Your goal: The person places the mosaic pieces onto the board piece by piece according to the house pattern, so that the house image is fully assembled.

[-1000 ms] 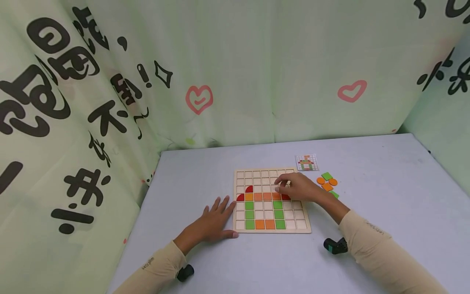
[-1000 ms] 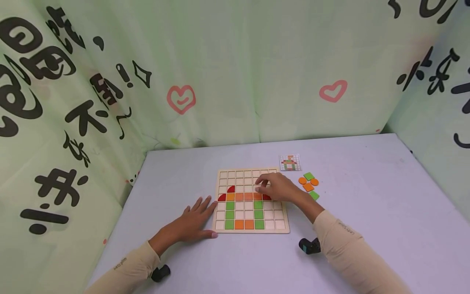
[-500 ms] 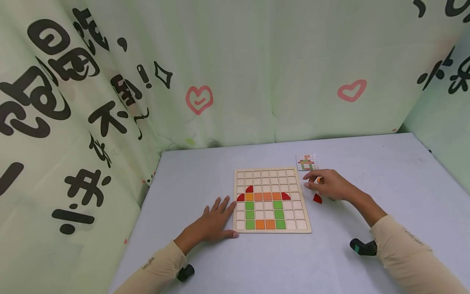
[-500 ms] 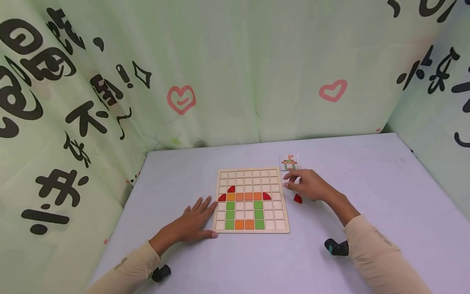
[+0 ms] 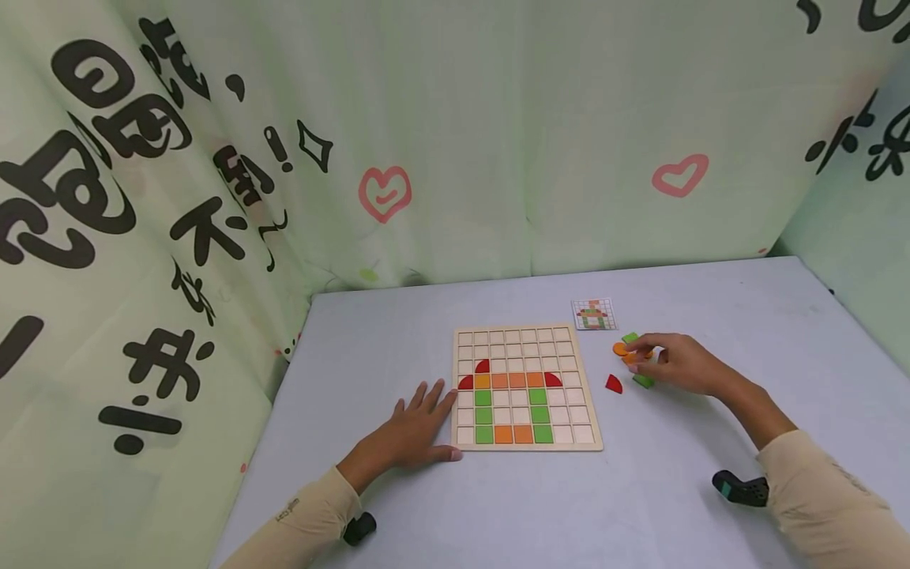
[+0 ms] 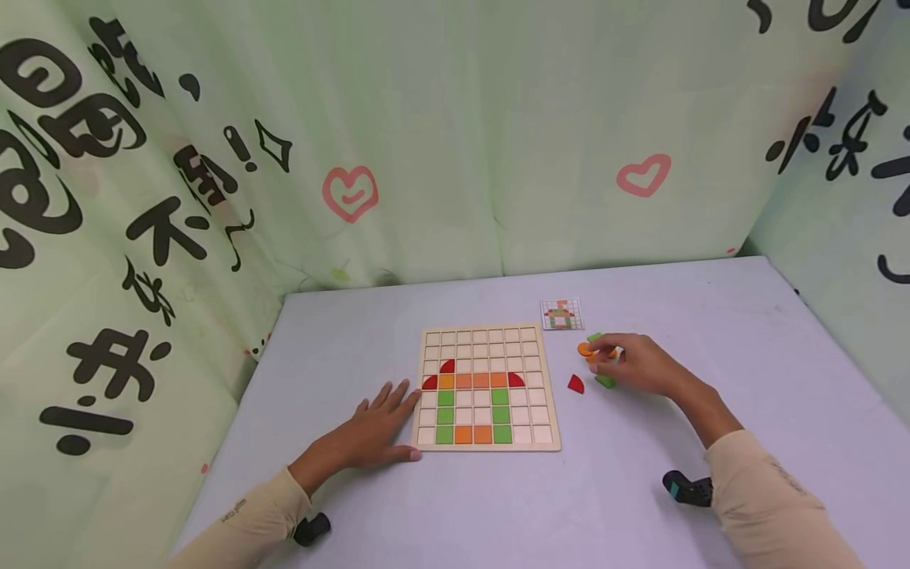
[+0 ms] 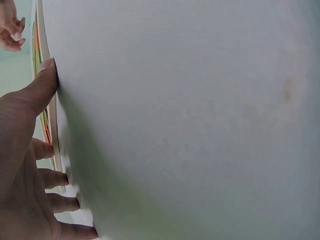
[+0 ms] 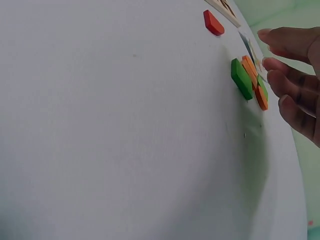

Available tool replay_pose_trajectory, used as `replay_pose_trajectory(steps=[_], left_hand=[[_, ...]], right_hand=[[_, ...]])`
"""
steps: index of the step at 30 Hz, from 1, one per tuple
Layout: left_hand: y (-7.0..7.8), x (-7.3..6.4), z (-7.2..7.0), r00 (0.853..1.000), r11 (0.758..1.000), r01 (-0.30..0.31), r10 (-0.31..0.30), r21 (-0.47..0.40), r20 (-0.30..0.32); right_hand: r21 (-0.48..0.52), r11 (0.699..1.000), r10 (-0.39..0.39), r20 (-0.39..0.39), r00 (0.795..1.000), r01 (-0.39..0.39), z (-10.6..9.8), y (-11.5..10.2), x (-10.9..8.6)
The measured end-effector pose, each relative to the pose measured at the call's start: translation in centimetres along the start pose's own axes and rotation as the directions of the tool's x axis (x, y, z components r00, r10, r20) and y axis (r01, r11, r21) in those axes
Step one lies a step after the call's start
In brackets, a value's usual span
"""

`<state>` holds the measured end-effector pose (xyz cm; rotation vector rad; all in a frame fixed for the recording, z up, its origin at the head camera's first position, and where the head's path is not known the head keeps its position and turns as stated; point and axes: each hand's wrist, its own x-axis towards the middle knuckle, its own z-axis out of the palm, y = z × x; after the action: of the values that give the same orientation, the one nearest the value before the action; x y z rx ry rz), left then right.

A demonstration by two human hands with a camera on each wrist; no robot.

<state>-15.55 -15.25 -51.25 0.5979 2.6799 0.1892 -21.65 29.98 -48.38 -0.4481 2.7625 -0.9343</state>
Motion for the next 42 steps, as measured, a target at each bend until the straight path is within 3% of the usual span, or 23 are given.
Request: replay_pose_trajectory(steps=[14,42], left_hand=[[0.0,-0.2,-0.2,1.000,1.000,-0.009,0.009,0.000,0.004],[-0.2,-0.1,0.0,1.000,1.000,-0.018,0.018,-0.004,0.000]], right_hand=[[-0.058,0.997,0.045,0.000,0.999,-0.045,0.4,1.9,-1.3],[-0.064,0.996,0.057,0.009,0.998,-0.056,0.8,1.7,-1.8]])
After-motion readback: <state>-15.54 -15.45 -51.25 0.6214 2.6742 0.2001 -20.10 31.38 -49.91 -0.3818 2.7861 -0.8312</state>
